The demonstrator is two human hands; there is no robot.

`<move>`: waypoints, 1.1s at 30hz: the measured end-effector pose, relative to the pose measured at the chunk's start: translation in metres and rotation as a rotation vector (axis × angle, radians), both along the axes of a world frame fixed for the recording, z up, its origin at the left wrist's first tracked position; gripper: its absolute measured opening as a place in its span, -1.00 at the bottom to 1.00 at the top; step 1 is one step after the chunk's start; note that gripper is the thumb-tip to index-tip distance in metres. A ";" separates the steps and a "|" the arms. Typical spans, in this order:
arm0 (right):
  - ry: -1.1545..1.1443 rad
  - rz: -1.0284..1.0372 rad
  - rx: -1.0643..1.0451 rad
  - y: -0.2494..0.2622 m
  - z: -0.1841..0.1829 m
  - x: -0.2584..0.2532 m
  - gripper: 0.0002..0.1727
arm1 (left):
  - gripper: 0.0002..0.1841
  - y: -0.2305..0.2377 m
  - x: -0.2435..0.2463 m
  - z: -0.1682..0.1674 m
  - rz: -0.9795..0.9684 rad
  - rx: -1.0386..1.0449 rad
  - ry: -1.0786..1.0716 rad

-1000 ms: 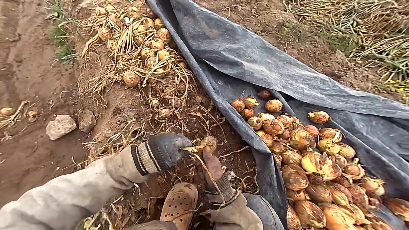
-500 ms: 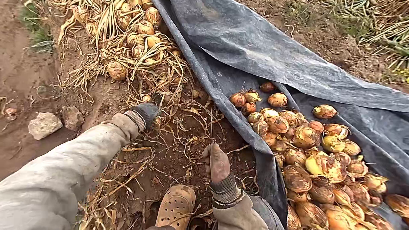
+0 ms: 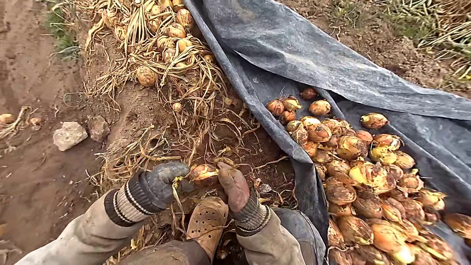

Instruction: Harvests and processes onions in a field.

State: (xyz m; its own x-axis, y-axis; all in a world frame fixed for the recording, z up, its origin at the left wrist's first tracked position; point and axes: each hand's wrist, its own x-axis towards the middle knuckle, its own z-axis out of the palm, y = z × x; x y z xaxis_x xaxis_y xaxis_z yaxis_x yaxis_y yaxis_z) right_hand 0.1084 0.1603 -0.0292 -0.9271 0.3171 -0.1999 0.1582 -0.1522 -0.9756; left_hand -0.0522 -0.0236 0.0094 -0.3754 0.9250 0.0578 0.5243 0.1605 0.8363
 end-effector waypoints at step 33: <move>-0.482 0.368 0.454 0.021 -0.011 -0.026 -0.15 | -0.74 0.072 -0.216 -0.113 0.116 -0.675 0.565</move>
State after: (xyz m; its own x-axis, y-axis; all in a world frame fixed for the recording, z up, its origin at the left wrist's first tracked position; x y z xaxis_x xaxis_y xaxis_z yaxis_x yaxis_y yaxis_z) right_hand 0.0826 0.1814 -0.0403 -0.8319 0.1518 -0.5337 0.5463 0.3933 -0.7396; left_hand -0.2681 0.0482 -0.1036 -0.5496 0.7866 -0.2815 0.7798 0.6039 0.1650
